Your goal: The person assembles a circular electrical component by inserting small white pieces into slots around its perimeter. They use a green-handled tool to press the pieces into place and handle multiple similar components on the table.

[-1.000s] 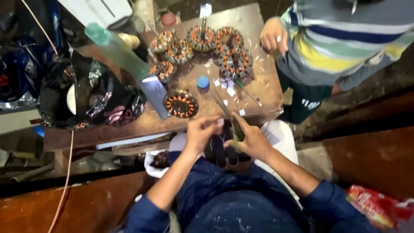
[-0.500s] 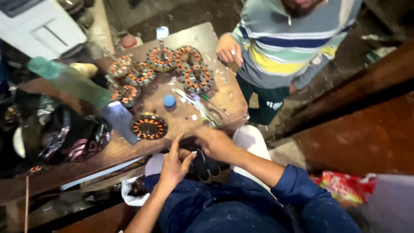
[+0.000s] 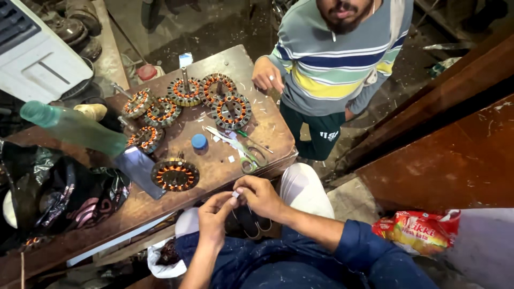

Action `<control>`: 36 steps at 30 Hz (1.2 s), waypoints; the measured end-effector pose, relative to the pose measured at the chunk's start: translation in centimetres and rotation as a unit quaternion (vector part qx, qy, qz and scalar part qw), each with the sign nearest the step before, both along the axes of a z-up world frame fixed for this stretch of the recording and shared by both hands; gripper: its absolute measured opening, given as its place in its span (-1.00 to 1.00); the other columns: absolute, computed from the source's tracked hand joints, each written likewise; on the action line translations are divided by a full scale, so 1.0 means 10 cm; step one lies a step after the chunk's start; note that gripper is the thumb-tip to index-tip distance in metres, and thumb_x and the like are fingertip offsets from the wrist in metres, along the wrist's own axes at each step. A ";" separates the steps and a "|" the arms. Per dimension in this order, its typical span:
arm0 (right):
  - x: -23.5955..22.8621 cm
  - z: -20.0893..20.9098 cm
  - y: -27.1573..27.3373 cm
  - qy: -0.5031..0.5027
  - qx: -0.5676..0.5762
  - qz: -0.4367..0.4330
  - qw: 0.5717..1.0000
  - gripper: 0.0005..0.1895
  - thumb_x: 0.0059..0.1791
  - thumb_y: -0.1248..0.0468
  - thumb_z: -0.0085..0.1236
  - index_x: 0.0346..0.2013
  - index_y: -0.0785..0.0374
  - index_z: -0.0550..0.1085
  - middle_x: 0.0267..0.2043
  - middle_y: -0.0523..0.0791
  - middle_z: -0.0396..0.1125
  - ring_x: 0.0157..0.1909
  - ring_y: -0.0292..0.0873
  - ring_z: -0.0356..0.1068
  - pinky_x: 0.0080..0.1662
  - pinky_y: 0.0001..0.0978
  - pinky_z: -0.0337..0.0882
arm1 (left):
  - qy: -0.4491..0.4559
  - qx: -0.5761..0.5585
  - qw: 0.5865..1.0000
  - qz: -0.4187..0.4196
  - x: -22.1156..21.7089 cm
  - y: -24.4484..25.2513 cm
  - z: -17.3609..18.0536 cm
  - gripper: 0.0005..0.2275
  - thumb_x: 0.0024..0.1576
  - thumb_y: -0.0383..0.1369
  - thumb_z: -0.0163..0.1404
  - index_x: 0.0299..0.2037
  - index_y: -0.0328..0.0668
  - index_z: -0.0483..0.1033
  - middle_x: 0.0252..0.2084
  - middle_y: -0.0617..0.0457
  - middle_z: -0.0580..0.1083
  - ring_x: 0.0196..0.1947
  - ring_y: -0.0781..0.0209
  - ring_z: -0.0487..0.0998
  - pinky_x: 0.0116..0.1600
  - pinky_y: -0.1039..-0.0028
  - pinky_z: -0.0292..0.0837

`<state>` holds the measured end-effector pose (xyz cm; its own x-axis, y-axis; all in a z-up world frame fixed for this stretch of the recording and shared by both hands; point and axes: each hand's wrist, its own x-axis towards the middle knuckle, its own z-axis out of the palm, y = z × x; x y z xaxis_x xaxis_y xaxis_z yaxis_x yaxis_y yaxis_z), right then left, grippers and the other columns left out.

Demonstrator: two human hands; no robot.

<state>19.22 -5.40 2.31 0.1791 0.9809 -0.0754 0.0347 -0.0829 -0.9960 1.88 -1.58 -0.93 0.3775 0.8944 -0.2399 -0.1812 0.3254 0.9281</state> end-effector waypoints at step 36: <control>-0.20 -0.09 -0.13 0.005 0.078 -0.082 0.994 -0.79 0.04 0.46 0.08 -0.06 0.45 0.55 -0.15 -0.05 0.48 -0.17 -0.28 0.53 -0.12 -0.47 0.55 | 0.082 0.208 0.966 0.127 0.25 -0.21 0.10 -0.89 0.16 -0.55 0.14 -0.15 -0.40 0.65 -0.20 0.02 0.63 -0.20 0.36 0.62 -0.06 0.57 0.53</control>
